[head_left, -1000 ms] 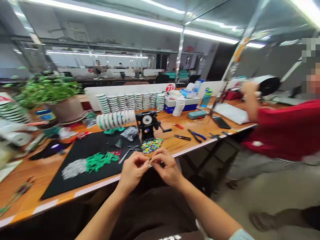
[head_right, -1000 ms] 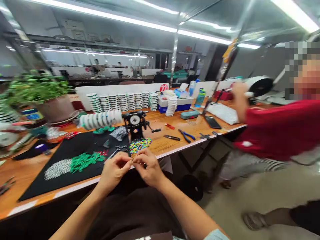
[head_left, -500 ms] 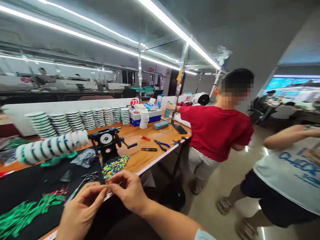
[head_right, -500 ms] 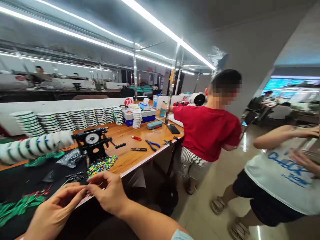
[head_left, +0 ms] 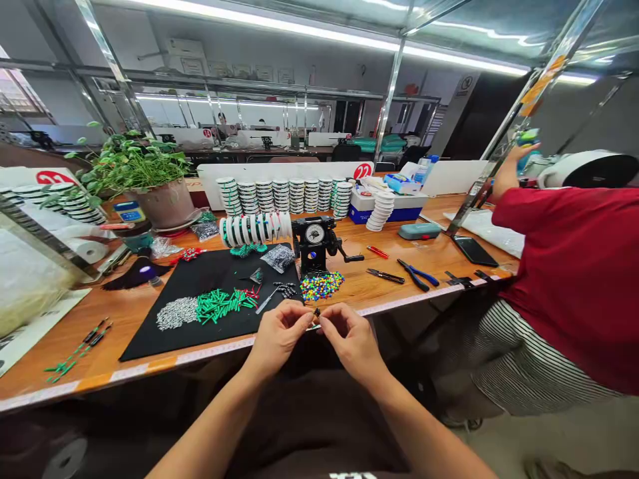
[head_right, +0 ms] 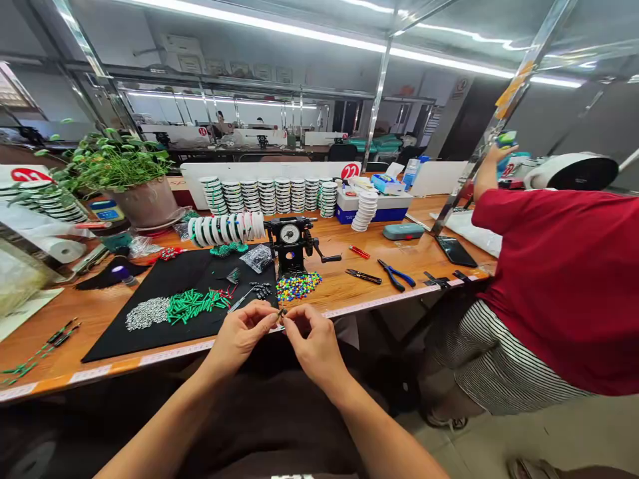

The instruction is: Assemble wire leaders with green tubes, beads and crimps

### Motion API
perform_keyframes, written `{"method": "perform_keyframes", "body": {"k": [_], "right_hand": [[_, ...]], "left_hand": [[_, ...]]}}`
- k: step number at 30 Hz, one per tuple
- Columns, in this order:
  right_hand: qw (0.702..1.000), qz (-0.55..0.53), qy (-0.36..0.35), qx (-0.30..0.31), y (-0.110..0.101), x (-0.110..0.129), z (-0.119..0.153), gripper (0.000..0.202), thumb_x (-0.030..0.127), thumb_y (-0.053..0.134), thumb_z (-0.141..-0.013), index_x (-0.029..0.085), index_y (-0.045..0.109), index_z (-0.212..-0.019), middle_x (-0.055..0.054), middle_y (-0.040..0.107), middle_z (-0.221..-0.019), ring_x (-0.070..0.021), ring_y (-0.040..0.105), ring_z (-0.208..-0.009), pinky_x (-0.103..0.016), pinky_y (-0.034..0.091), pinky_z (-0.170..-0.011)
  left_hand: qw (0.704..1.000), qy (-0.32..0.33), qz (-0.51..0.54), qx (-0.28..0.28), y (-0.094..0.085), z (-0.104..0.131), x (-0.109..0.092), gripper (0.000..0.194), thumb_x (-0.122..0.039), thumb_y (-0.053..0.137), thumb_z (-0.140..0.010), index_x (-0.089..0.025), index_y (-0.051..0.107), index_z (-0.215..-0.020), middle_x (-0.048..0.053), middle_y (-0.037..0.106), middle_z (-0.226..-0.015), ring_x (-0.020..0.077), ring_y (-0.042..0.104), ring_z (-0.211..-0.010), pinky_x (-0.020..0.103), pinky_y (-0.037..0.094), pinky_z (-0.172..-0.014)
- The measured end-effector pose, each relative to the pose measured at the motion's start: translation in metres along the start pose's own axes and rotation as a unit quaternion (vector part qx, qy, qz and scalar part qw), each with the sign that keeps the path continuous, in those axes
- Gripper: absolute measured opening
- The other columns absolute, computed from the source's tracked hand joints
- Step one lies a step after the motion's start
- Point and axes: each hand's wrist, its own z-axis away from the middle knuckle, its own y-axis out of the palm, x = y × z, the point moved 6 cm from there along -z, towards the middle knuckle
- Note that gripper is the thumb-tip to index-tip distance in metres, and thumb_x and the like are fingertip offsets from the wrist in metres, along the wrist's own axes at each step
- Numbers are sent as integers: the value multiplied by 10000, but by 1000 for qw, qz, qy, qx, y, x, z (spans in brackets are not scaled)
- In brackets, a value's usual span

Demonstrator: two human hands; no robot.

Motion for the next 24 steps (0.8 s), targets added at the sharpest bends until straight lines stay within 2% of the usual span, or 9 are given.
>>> {"method": "perform_keyframes", "body": {"k": [11, 24], "right_hand": [[993, 100, -46, -53, -3, 9, -1, 118, 292, 640, -851, 204, 665, -777, -25, 715, -715, -183, 673, -631, -288, 538, -634], [978, 148, -120, -85, -4, 21, -3, 81, 225, 603, -842, 218, 631, -765, -20, 690, -709, -175, 653, -623, -278, 547, -623]], "left_hand": [[1000, -12, 11, -12, -1, 3, 3, 322, -466, 863, -640, -164, 773, -706, 25, 624, -760, 152, 593, -695, 265, 506, -661], [999, -16, 35, -30, 2, 1, 9, 280, -419, 890, -607, -181, 791, -717, 31, 675, -742, 155, 622, -671, 258, 535, -644]]}}
